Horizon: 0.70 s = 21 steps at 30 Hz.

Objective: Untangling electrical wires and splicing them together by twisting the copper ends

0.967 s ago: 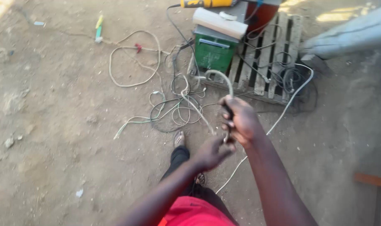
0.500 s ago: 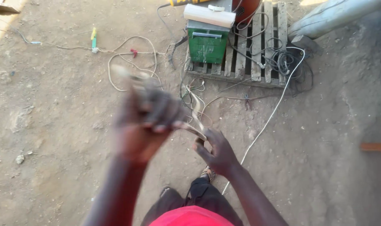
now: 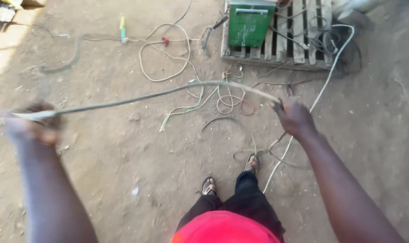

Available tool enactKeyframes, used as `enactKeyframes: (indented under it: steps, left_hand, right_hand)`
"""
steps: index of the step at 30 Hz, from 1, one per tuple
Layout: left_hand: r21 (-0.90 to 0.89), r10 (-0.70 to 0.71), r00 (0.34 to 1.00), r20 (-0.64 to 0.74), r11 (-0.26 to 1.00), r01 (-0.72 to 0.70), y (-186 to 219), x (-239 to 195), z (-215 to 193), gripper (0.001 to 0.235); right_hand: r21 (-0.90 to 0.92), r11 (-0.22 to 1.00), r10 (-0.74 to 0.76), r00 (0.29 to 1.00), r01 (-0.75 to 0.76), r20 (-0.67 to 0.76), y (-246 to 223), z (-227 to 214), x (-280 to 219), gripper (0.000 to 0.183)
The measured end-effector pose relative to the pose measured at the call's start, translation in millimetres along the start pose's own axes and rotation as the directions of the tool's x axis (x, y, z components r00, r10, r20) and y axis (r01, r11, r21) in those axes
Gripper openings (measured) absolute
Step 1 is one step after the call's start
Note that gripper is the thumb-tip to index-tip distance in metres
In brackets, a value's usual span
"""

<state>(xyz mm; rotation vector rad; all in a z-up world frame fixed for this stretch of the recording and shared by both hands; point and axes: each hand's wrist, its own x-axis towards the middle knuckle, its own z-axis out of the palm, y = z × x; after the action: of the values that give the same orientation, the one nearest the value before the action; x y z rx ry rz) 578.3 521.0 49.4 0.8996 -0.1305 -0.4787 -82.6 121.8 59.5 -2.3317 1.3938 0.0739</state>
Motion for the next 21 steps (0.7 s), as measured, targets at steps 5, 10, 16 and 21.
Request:
enactKeyframes:
  steps: [5,10,16,21]
  left_hand:
    - [0.710,0.044,0.986,-0.162,0.699,0.085,-158.0,-130.1,145.1,0.043]
    - [0.815,-0.413,0.702,0.580,0.283,-0.506,-178.6,-279.0,334.3,0.071]
    - [0.567,-0.669,0.172,0.724,0.433,-0.701,-223.1,-320.2,389.5,0.042]
    - [0.393,-0.567,-0.082,0.820,0.660,-0.640,-221.3,-350.2,420.8,0.029]
  right_hand:
    - [-0.041,0.993,-0.114,0.964,0.107,-0.240,-81.5,-100.9,-67.5,0.024]
    - [-0.113,0.940,-0.316,0.947,0.321,0.056,-130.9,-107.4,-100.9,0.020]
    - [0.259,0.963,-0.122,0.980,0.079,0.156,-83.7,-130.8,-137.1,0.030]
    - [0.663,0.748,-0.105,0.989,0.012,0.101,-19.1,-92.1,-179.2,0.017]
